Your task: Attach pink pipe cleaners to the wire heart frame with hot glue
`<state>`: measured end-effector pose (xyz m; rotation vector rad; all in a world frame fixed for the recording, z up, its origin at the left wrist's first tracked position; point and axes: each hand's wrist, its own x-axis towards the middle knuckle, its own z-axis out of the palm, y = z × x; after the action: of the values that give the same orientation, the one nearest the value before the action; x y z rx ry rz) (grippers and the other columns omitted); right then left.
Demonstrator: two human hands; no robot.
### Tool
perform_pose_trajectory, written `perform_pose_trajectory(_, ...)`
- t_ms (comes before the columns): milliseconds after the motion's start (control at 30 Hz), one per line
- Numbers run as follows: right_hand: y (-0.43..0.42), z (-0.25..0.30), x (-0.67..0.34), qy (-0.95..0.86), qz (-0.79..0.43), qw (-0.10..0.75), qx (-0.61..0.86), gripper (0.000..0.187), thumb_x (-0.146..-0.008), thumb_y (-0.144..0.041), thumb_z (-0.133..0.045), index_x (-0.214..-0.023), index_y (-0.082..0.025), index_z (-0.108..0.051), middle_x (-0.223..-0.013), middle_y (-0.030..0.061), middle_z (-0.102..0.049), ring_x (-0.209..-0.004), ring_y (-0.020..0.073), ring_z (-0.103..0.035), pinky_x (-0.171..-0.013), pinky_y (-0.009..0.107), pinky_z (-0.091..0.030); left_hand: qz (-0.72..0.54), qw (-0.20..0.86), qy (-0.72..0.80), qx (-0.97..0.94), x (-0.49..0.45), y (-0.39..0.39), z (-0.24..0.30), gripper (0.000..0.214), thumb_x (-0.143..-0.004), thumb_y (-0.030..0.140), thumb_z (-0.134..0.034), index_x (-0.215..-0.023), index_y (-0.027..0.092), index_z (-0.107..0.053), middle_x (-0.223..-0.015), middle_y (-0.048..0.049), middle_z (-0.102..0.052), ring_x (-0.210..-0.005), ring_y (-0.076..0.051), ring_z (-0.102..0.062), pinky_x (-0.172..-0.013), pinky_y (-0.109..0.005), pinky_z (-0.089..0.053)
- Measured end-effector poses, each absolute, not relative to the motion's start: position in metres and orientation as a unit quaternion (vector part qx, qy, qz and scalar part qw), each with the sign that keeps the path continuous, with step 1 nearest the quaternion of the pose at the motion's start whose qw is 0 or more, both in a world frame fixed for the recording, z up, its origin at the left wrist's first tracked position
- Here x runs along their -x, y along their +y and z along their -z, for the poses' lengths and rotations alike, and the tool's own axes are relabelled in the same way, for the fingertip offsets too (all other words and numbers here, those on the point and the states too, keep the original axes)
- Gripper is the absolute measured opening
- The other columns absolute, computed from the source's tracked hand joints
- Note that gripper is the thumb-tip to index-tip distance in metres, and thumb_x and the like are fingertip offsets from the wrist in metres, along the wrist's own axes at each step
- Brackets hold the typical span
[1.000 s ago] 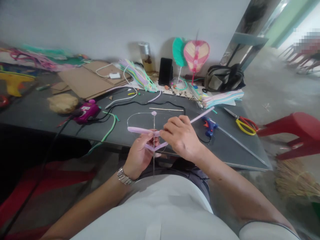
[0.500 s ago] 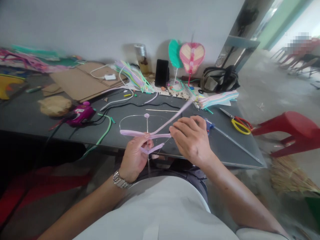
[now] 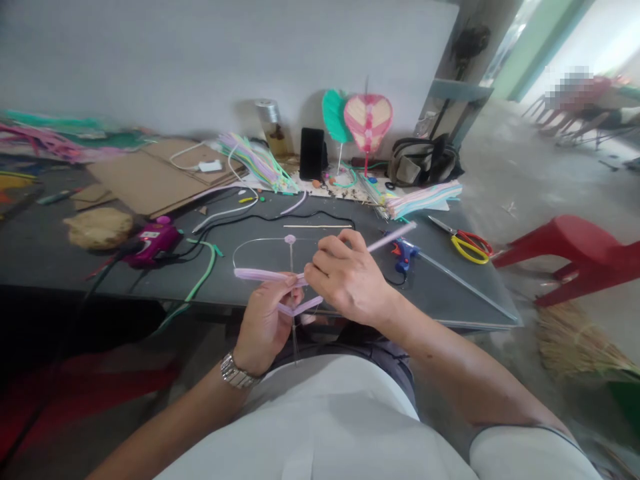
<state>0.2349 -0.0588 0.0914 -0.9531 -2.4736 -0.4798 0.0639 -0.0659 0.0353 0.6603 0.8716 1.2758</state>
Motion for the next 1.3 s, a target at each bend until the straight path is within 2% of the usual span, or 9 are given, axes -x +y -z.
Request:
perform_pose_trajectory(200, -0.064, -0.083, -0.221, -0.876, 0.181, 0.234, 0.382, 0.022, -0.097, -0.017, -0.054, -0.077, -0.019, -0.062, -0.074, 0.0035, -0.061, -0.090, 0.0214, -0.053, -0.084, 0.040, -0.032, -0.572, 0.678, 0.360, -0.289, -0.062, -0.066, -0.032, 0.020, -0.073, 0.027, -0.079, -0.065, 0.015, -0.066, -0.058, 0.0030, -0.056, -0.056, -0.009, -0.048, -0.057, -0.023, -0.037)
perform_pose_trajectory(567, -0.069, -0.080, -0.223, -0.873, 0.151, 0.240, 0.396, 0.019, -0.100, -0.017, -0.050, -0.087, -0.020, -0.064, -0.085, 0.0050, -0.068, -0.086, 0.0208, -0.055, -0.079, 0.039, -0.033, -0.582, 0.674, 0.359, -0.278, -0.059, -0.066, -0.029, 0.018, -0.073, 0.025, -0.078, -0.063, 0.016, -0.066, -0.057, 0.0026, -0.056, -0.055, -0.009, -0.048, -0.057, -0.023, -0.038)
perform_pose_trajectory(733, -0.070, -0.081, -0.244, -0.847, 0.140, 0.304, 0.414, 0.017, -0.097, -0.013, -0.051, -0.096, -0.021, -0.066, -0.093, 0.0054, -0.070, -0.082, 0.0187, -0.057, -0.073, 0.035, -0.037, -0.582, 0.668, 0.374, -0.273, -0.056, -0.065, -0.029, 0.018, -0.072, 0.026, -0.079, -0.064, 0.015, -0.068, -0.058, 0.0022, -0.057, -0.056, -0.009, -0.049, -0.058, -0.023, -0.039)
perform_pose_trajectory(867, -0.071, -0.073, -0.257, -0.837, 0.124, 0.337, 0.413, 0.020, -0.094, -0.008, -0.051, -0.097, -0.019, -0.067, -0.093, 0.0079, -0.069, -0.081, 0.0181, -0.060, -0.069, 0.031, -0.044, -0.574, 0.668, 0.385, -0.275, -0.056, -0.066, -0.030, 0.019, -0.072, 0.029, -0.079, -0.066, 0.014, -0.068, -0.057, 0.0023, -0.056, -0.056, -0.009, -0.049, -0.057, -0.022, -0.038)
perform_pose_trajectory(1133, -0.078, -0.060, -0.257, -0.809, -0.021, 0.379, 0.449, 0.021, -0.092, -0.006, -0.050, -0.097, -0.018, -0.067, -0.093, 0.0086, -0.069, -0.084, 0.0178, -0.065, -0.073, 0.030, -0.050, -0.566, 0.664, 0.388, -0.296, -0.056, -0.069, -0.034, 0.026, -0.074, 0.031, -0.078, -0.061, 0.015, -0.062, -0.057, 0.0033, -0.054, -0.057, -0.009, -0.048, -0.058, -0.022, -0.038)
perform_pose_trajectory(1300, -0.078, -0.062, -0.257, -0.698, -0.234, 0.421, 0.530, 0.010, -0.091, -0.021, -0.061, -0.090, -0.018, -0.071, -0.082, 0.0038, -0.070, -0.071, 0.0145, -0.061, -0.063, 0.027, -0.046, -0.568, 0.666, 0.382, -0.296, -0.055, -0.068, -0.033, 0.022, -0.075, 0.028, -0.078, -0.064, 0.016, -0.064, -0.058, 0.0031, -0.054, -0.058, -0.009, -0.048, -0.060, -0.022, -0.039)
